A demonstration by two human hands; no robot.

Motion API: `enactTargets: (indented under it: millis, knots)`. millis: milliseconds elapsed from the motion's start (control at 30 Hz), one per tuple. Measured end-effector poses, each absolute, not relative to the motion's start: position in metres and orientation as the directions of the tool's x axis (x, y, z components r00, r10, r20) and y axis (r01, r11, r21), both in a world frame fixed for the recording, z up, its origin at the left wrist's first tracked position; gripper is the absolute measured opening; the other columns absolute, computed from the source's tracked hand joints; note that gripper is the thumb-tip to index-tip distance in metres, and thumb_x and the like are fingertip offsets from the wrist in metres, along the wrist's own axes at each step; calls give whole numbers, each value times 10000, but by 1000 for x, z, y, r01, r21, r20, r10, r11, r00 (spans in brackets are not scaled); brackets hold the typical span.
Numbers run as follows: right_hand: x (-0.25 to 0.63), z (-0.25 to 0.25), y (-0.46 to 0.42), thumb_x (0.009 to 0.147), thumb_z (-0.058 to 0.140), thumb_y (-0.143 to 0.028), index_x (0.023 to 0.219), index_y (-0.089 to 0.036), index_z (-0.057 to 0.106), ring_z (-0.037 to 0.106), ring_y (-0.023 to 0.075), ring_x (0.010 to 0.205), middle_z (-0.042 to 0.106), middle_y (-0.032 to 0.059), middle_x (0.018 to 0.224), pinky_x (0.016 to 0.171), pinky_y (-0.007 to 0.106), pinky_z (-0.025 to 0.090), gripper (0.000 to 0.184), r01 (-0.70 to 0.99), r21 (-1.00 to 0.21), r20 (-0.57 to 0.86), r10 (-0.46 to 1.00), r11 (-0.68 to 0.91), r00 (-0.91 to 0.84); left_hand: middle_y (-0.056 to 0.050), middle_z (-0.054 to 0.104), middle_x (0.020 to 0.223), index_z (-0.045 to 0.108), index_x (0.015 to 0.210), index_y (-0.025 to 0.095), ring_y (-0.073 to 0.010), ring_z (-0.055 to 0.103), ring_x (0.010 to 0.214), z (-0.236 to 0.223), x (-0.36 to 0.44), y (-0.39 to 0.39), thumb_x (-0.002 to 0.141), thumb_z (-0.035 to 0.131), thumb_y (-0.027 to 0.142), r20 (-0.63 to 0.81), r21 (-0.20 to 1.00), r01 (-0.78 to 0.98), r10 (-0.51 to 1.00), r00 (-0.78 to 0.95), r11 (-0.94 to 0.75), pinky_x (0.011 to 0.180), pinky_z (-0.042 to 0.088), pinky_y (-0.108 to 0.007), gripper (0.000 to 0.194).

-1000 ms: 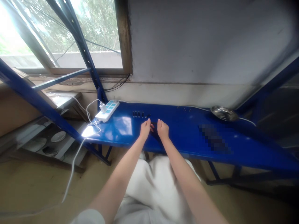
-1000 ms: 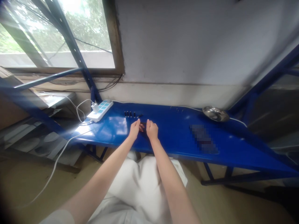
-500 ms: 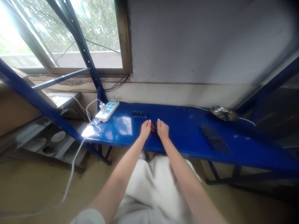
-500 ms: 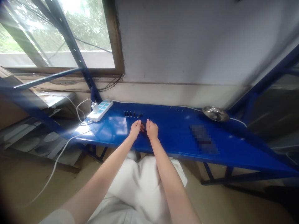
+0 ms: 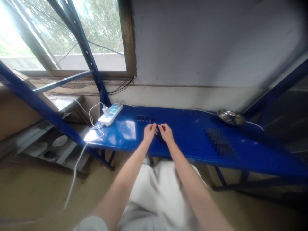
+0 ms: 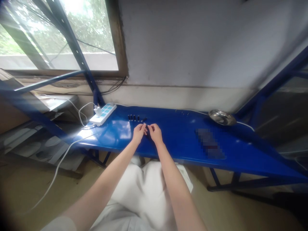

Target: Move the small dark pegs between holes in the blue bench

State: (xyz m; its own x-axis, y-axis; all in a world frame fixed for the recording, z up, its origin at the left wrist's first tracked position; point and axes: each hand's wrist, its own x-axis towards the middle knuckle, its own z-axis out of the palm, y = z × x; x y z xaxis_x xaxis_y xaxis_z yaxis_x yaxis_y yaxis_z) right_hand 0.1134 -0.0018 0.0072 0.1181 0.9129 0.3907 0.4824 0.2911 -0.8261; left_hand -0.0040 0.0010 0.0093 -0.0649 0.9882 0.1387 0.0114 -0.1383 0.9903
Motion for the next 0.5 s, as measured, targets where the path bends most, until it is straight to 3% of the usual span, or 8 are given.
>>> enactTargets:
  millis: [267, 500]
  knots:
    - [113, 4, 2, 809, 439, -378, 735, -200, 545, 526, 161, 705, 579, 41, 796, 648, 287, 409, 220, 535, -752, 416, 907, 385, -68, 40, 489, 543, 562, 772, 154, -51, 439, 416, 11, -6, 1, 766, 537, 476, 153, 987, -37, 982, -107, -158, 455, 370, -182, 323]
    - [113, 7, -1, 785, 473, -410, 785, -202, 576, 550, 155, 676, 628, 25, 771, 663, 293, 420, 233, 467, -832, 292, 952, 300, -93, 56, 424, 505, 557, 750, 152, -48, 400, 429, 13, -6, -3, 802, 491, 457, 176, 983, -38, 981, -84, -180, 456, 338, -172, 316]
